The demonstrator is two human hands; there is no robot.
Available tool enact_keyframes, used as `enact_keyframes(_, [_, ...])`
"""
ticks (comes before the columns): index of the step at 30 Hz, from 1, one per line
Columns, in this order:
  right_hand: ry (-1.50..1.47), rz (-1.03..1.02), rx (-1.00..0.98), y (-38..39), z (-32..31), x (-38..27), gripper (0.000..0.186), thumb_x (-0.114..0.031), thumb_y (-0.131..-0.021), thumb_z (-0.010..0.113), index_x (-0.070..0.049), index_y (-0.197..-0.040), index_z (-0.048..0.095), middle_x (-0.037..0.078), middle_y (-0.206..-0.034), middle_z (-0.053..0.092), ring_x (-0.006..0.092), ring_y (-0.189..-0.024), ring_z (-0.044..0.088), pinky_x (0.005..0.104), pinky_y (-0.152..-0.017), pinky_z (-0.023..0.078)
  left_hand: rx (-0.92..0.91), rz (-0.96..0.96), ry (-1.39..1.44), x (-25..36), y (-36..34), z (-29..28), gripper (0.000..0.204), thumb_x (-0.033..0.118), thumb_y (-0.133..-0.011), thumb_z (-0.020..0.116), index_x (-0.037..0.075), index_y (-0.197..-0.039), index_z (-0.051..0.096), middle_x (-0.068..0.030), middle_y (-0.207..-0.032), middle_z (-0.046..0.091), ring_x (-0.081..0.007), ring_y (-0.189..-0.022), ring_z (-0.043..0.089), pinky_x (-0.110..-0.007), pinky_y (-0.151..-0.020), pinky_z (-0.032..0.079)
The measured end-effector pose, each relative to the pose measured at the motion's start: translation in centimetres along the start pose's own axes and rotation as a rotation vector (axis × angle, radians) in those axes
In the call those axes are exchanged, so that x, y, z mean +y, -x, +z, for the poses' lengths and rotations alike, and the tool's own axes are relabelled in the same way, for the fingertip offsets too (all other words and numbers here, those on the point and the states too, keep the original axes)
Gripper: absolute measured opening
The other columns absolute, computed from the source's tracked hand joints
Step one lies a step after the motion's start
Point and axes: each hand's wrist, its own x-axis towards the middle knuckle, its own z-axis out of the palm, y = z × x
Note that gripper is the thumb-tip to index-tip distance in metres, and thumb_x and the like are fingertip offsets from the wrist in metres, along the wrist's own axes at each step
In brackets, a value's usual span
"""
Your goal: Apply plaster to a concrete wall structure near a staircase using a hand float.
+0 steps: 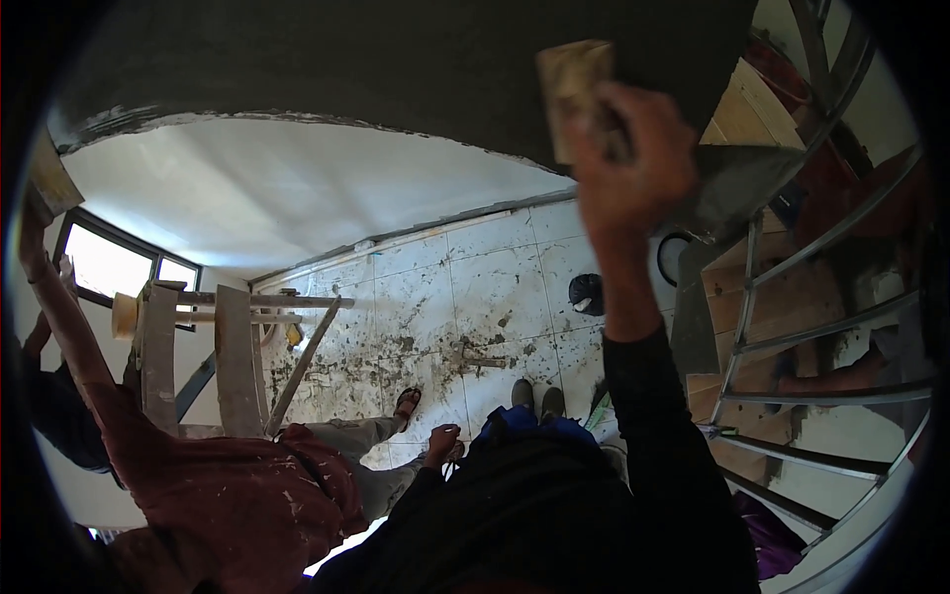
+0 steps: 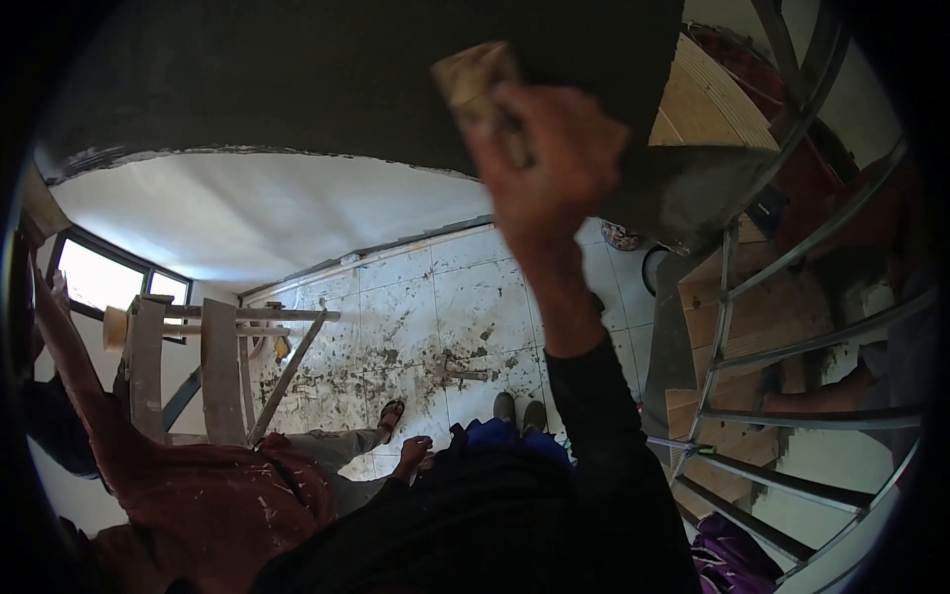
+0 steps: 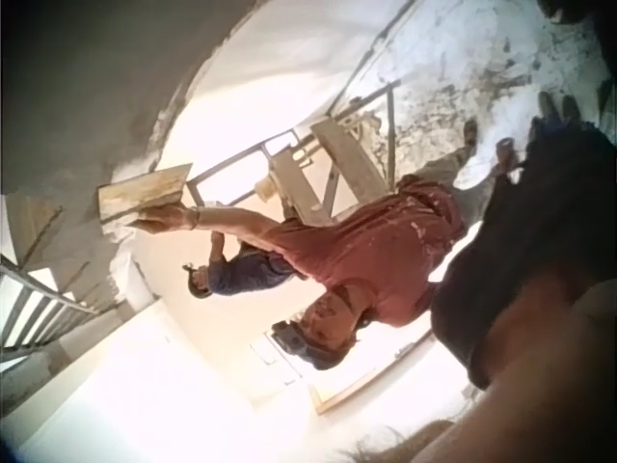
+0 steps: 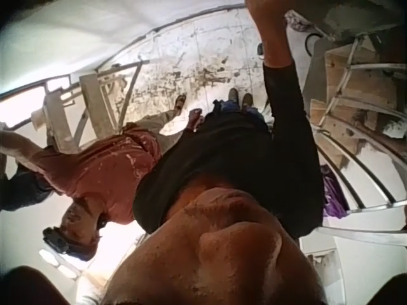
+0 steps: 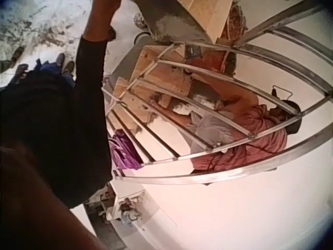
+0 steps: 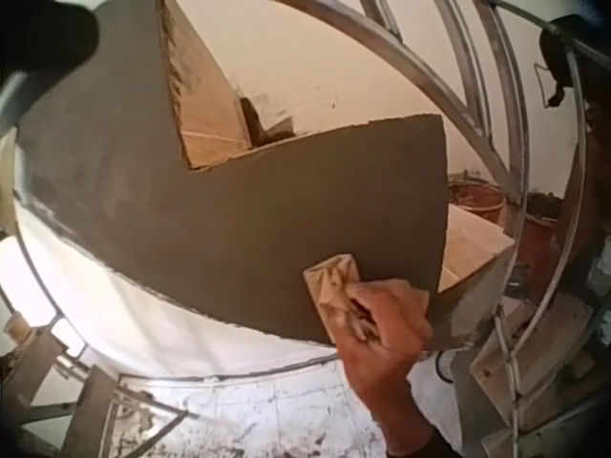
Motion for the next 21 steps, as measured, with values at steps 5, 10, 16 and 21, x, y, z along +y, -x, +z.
enact_keyframes(5, [0.067,0.141,0.031,6.2,-1.2,3.3,0.036,-0.007,-0.067,0.084,-0.008,-0.100,0.070,0.003,-0.094,0.067,0.0196,-0.087,0.063,0.0368,-0.078,0.045,-0.037,-0.008,0.070,3.0,0.0,-1.5,0.030,0.029,-0.087,0.067,0.007,-0.106,0.074,-0.0123,-0.092,0.075,-0.0201,-0.076,0.073,-0.033,-0.073,0.057])
enact_keyframes(10, [0.012,-0.004,0.046,1.1,-0.3,1.5,0.035,-0.007,-0.065,0.084,-0.010,-0.098,0.072,0.002,-0.093,0.066,0.0202,-0.085,0.060,0.0381,-0.081,0.042,0.011,-0.044,0.007,1.5,-0.1,-3.7,0.029,0.030,-0.085,0.069,0.009,-0.104,0.075,-0.0121,-0.092,0.075,-0.0217,-0.077,0.074,-0.035,-0.073,0.058])
enact_keyframes(16, [-0.011,-0.070,-0.167,3.4,-2.0,2.5,0.037,-0.001,-0.061,0.082,-0.007,-0.097,0.074,0.003,-0.093,0.067,0.0203,-0.086,0.061,0.0369,-0.085,0.042,0.110,-0.052,0.070,0.6,0.6,-1.5,0.030,0.034,-0.085,0.066,0.010,-0.098,0.077,-0.0108,-0.089,0.075,-0.0233,-0.083,0.073,-0.035,-0.078,0.056])
enact_keyframes(21, [-0.062,-0.299,-0.324,-0.8,-1.5,0.9,0.041,-0.003,-0.059,0.085,-0.007,-0.098,0.074,0.002,-0.093,0.067,0.0171,-0.084,0.060,0.0354,-0.083,0.040,-0.015,-0.029,0.121,4.3,3.3,3.8,0.034,0.030,-0.086,0.068,0.007,-0.110,0.073,-0.0098,-0.086,0.073,-0.0189,-0.071,0.072,-0.031,-0.064,0.056])
